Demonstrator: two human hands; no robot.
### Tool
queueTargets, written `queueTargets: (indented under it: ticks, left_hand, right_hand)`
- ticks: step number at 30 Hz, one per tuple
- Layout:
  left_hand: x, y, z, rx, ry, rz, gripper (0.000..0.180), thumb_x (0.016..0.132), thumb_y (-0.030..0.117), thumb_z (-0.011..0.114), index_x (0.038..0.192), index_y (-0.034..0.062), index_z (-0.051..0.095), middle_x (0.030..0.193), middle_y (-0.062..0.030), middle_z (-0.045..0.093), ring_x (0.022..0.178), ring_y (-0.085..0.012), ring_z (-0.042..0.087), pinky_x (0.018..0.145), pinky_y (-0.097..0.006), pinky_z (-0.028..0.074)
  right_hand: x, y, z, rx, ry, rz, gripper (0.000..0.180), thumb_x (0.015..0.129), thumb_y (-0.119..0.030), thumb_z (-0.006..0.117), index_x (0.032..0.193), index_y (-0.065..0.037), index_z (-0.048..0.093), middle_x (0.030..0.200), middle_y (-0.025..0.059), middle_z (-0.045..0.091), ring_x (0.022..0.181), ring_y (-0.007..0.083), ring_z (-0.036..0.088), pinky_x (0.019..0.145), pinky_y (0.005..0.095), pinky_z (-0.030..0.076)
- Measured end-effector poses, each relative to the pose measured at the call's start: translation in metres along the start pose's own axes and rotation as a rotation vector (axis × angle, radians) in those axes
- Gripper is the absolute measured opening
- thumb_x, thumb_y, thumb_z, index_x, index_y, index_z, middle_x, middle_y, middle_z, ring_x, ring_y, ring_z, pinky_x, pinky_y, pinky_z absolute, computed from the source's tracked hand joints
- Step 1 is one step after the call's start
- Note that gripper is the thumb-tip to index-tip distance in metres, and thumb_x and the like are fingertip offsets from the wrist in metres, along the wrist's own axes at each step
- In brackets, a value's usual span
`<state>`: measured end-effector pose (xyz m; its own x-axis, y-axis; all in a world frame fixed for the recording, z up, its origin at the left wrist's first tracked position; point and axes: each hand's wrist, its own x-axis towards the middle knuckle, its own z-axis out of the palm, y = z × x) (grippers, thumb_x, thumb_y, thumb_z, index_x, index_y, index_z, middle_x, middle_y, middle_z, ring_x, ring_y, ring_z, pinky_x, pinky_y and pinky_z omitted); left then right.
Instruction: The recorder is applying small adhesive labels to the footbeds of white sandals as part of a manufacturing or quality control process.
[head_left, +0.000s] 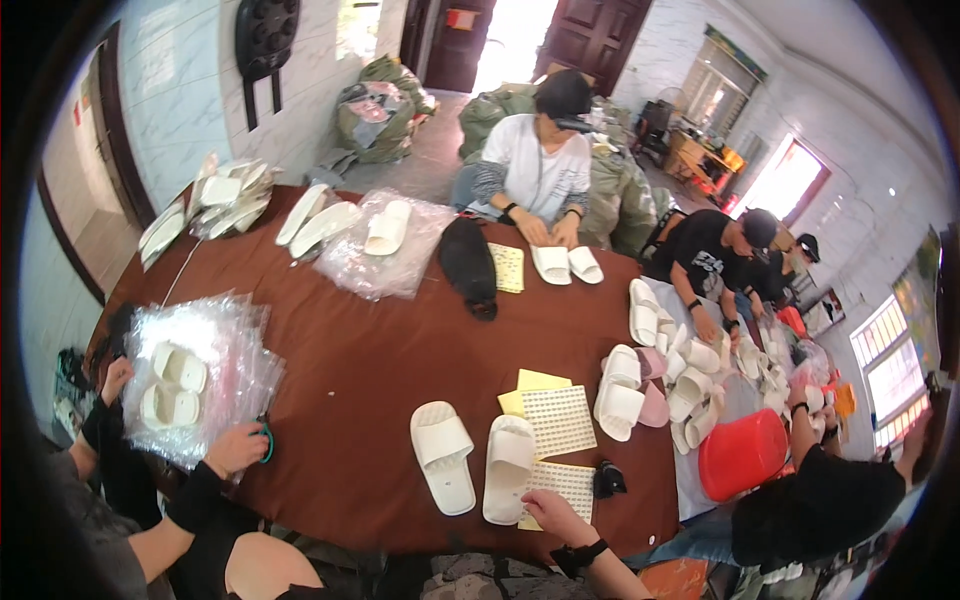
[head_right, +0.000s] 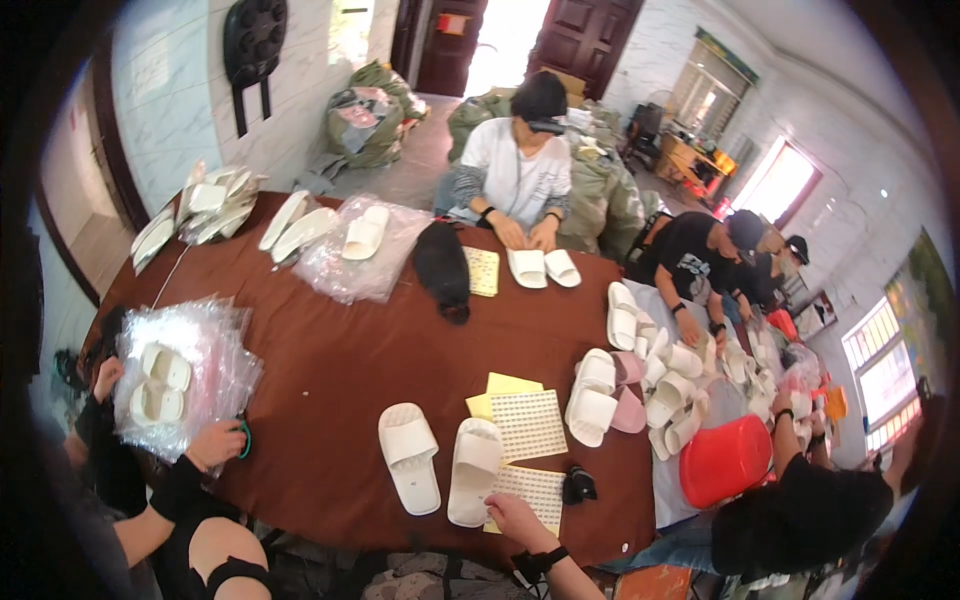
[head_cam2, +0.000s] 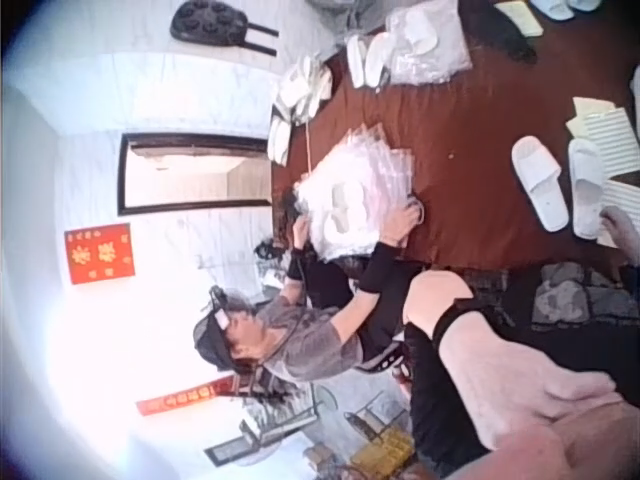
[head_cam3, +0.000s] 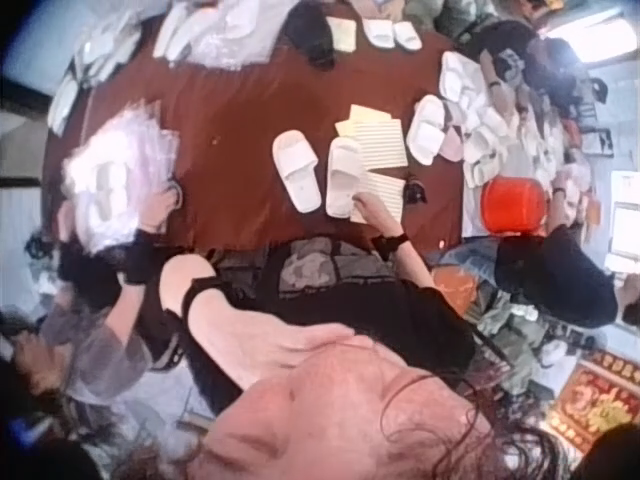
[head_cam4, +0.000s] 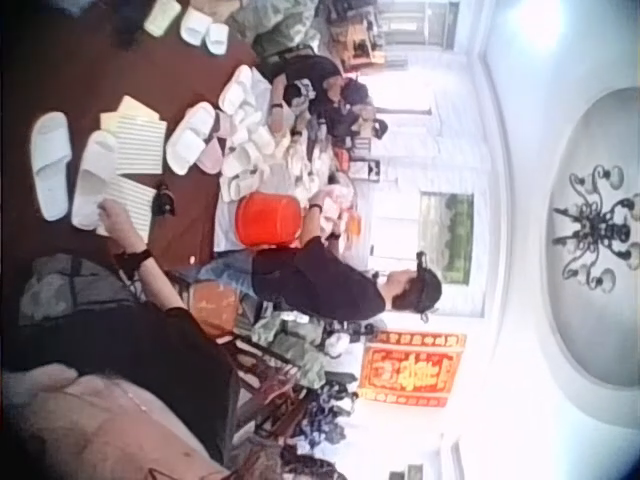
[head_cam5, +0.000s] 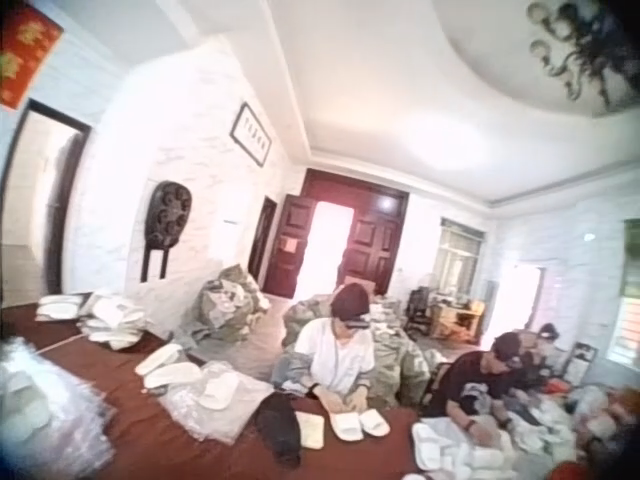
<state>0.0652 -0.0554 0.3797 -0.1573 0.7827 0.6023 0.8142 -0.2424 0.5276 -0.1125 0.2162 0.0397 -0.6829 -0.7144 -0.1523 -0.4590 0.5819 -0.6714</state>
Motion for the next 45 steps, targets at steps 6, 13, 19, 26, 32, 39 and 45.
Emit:
queueTargets:
  ticks: [6,13,19,26,32,39,45]
  left_hand:
    - [-0.019,-0.021,-0.029,0.077,0.067,0.121,0.042,0.09,0.019,0.042,0.115,-0.0144,0.045,0.119,-0.0295,0.048,0.115,-0.0437,0.044,0.101,-0.053,0.033]
    - [-0.015,-0.038,-0.046,-0.008,0.098,-0.003,0.039,0.09,0.017,0.043,0.114,-0.0132,0.046,0.118,-0.028,0.049,0.113,-0.0413,0.045,0.099,-0.051,0.034]
    - [-0.02,-0.058,-0.047,-0.015,0.188,-0.106,0.037,0.09,0.016,0.044,0.114,-0.0121,0.047,0.117,-0.0267,0.05,0.112,-0.0393,0.046,0.098,-0.049,0.035]
    - [-0.028,-0.072,-0.038,0.056,0.357,-0.237,0.034,0.09,0.014,0.045,0.113,-0.0109,0.048,0.115,-0.0251,0.051,0.11,-0.037,0.047,0.097,-0.046,0.036]
    - [-0.035,-0.085,-0.028,0.118,0.494,-0.362,0.032,0.09,0.013,0.045,0.113,-0.0098,0.049,0.114,-0.0238,0.052,0.108,-0.035,0.048,0.096,-0.045,0.037]
    - [-0.045,-0.099,-0.013,0.206,0.651,-0.518,0.03,0.09,0.011,0.046,0.112,-0.0086,0.05,0.113,-0.0223,0.053,0.107,-0.0327,0.049,0.094,-0.042,0.038]
    - [-0.061,-0.107,0.003,0.286,0.78,-0.665,0.028,0.09,0.01,0.047,0.112,-0.0076,0.051,0.112,-0.0209,0.054,0.105,-0.0307,0.05,0.093,-0.04,0.039]
  right_hand:
    - [-0.004,0.005,0.002,0.016,0.009,0.053,0.019,0.085,-0.018,0.052,0.096,-0.004,0.06,0.091,0.0162,0.063,0.088,0.0342,0.059,0.077,0.0418,0.047]
    - [0.006,0.009,0.0,-0.029,0.029,0.037,0.019,0.086,-0.019,0.05,0.095,-0.005,0.06,0.09,0.0164,0.062,0.086,0.0348,0.059,0.075,0.0437,0.047]
    - [0.019,-0.002,0.0,-0.064,-0.013,0.057,0.019,0.085,-0.016,0.051,0.098,-0.004,0.06,0.093,0.0153,0.062,0.09,0.0339,0.058,0.08,0.042,0.046]
    - [0.015,-0.005,0.015,-0.045,-0.02,0.029,0.016,0.087,-0.019,0.051,0.097,-0.008,0.058,0.091,0.0149,0.061,0.087,0.035,0.059,0.077,0.0443,0.045]
    - [0.016,-0.005,0.01,-0.047,-0.045,0.041,0.018,0.087,-0.018,0.051,0.098,-0.006,0.057,0.091,0.0156,0.06,0.089,0.035,0.058,0.078,0.043,0.045]
    - [0.014,-0.001,0.015,-0.049,-0.059,0.105,0.018,0.086,-0.018,0.052,0.098,-0.006,0.057,0.091,0.0154,0.059,0.089,0.035,0.057,0.078,0.0434,0.045]
    - [0.021,-0.001,0.015,0.003,0.005,0.07,0.016,0.085,-0.015,0.053,0.097,-0.006,0.057,0.091,0.0156,0.059,0.089,0.0349,0.057,0.078,0.0431,0.045]
